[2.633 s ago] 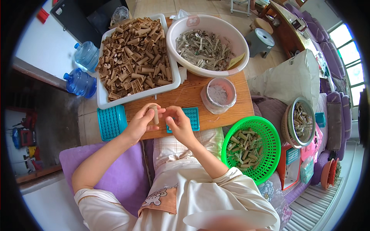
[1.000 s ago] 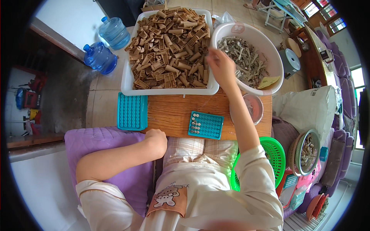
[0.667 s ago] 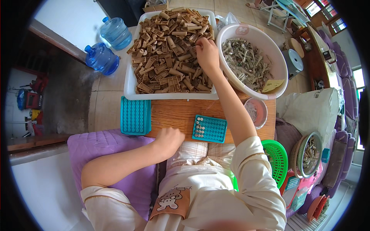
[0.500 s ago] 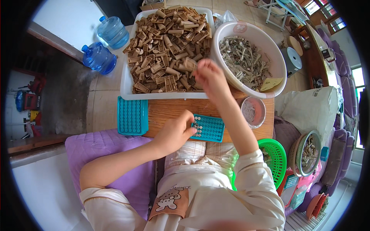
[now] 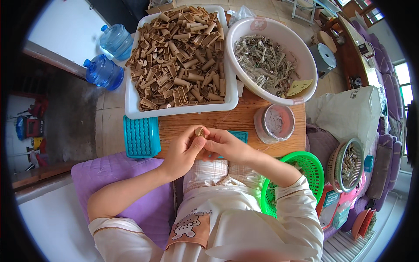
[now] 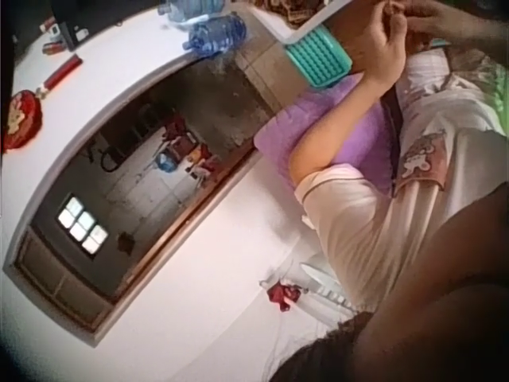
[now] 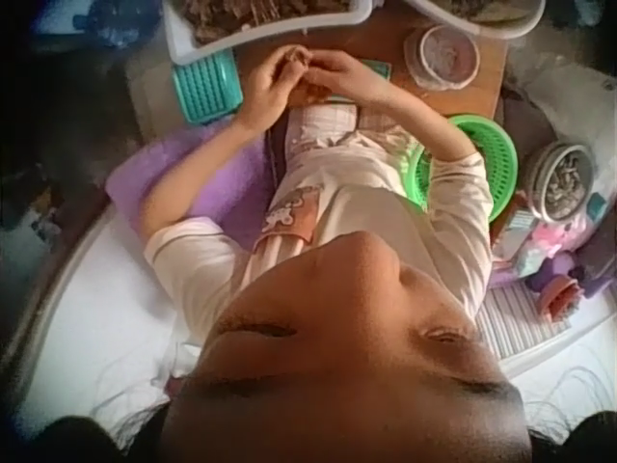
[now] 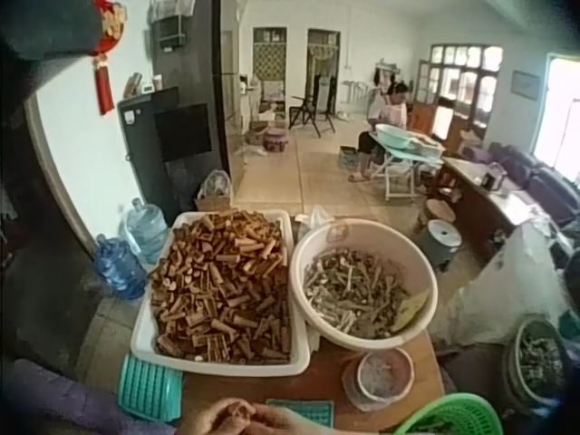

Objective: The person fills small wooden tubes with herbal materials by hand, then places the filled tubes into a plastic grid for assembly.

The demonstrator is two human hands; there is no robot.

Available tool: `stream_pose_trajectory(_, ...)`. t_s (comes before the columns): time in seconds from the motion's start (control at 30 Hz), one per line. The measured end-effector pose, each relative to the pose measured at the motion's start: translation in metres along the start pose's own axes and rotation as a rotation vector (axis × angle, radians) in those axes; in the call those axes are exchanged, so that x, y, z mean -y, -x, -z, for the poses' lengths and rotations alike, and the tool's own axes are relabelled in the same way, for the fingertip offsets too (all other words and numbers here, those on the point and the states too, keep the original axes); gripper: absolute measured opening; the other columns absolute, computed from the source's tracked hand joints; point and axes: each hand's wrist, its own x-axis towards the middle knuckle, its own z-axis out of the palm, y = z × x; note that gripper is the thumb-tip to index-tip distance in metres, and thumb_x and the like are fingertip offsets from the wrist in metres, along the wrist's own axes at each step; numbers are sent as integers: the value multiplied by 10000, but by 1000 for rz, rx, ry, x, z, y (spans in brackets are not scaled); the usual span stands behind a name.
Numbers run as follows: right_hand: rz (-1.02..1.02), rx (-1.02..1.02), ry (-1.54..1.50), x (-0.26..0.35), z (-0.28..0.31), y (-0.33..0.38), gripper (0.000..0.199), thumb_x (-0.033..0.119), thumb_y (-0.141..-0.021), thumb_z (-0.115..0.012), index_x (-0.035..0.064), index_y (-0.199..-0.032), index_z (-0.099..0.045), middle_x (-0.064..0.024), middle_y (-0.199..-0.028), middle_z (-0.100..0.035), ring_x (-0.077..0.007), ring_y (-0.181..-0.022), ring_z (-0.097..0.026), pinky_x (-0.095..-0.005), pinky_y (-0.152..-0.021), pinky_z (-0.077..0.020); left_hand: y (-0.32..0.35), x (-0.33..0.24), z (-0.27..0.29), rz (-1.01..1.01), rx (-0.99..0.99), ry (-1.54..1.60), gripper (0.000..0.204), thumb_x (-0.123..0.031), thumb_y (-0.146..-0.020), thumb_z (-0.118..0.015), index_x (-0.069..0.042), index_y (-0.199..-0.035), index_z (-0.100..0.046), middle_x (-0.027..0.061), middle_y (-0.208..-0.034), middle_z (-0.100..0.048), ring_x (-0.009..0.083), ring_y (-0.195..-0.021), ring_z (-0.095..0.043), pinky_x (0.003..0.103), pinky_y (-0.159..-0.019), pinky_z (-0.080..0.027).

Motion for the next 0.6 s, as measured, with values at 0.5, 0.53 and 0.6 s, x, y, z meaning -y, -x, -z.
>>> stream_pose_trajectory(0.5, 669, -845, 1789, 117, 266, -85, 170, 87, -698, -577, 100, -867, -596, -73, -894, -532, -231, -888, -510, -341, -756, -422, 29, 26, 8, 553, 1125, -1836, 248, -123, -599, -631, -157, -842, -666, 3, -857, -633, 127, -730, -601, 253, -494, -436)
stream_pose_trajectory(0.53, 650, -810, 1913, 114, 269, -89, 172, 101, -693, -588, 104, -865, -596, -62, -920, -521, -232, -942, -486, -347, -787, -407, 28, 24, 10, 563, 1117, -1830, 248, -123, -599, -631, -157, -842, -666, 3, -857, -633, 127, -730, -601, 253, -494, -436)
stream_pose_trajectory(0.6, 636, -792, 1993, 109, 276, -96, 183, 108, -688, -592, 109, -871, -597, -56, -927, -520, -234, -963, -470, -346, -791, -402, 25, 20, 12, 616, 1135, -1757, 199, -133, -650, -598, -139, -837, -665, 42, -862, -633, 172, -777, -608, 282, -544, -462)
